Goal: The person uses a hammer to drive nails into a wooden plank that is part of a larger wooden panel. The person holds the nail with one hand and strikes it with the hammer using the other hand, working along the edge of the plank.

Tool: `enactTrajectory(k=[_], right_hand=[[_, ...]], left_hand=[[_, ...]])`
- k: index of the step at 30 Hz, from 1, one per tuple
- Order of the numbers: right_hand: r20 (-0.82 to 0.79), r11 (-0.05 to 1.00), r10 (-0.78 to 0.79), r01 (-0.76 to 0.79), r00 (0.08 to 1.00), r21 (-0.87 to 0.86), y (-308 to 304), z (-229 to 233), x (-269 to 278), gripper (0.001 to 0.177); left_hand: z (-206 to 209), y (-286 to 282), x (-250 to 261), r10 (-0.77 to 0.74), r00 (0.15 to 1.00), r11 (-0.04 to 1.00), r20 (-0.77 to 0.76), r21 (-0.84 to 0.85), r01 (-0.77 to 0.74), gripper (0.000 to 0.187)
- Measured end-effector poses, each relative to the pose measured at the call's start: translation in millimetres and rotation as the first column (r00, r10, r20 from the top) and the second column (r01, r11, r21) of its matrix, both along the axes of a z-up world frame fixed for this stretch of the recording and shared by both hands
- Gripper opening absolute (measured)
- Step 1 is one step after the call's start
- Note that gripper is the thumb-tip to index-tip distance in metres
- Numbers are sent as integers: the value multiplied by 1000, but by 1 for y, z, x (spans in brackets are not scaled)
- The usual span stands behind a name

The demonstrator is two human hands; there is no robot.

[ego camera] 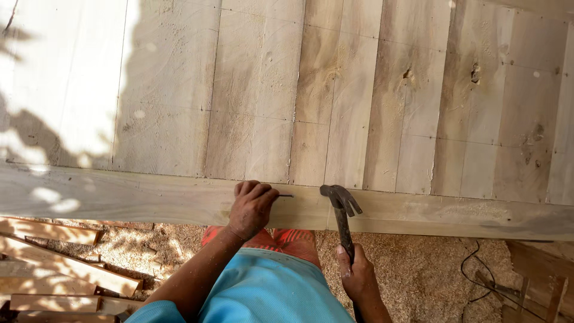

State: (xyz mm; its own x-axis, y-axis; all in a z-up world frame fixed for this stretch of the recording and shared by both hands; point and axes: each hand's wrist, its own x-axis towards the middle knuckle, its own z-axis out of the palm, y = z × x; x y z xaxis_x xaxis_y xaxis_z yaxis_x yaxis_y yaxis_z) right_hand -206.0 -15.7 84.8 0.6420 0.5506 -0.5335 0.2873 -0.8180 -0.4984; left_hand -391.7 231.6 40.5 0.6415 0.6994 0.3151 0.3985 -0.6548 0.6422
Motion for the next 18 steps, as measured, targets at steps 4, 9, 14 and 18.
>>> enactTrajectory(k=[4,9,14,18], right_hand=[[-3,993,-113,113,994,-34,-10,-10,-42,41],[-38,964,-262,260,964,-59,27,-5,-68,39],[-91,974,-228,228,969,-6,28,32,-87,39],[14,986,-77,74,997,150,30,47,-97,35]], left_hand=[[-19,39,-29,117,992,993,-50,2,-117,9],[-41,57,-22,-47,999,999,17,17,47,13],[-51,40,-19,-61,998,998,10,-30,61,17],[-54,43,-20,-72,997,997,18,-16,72,19]])
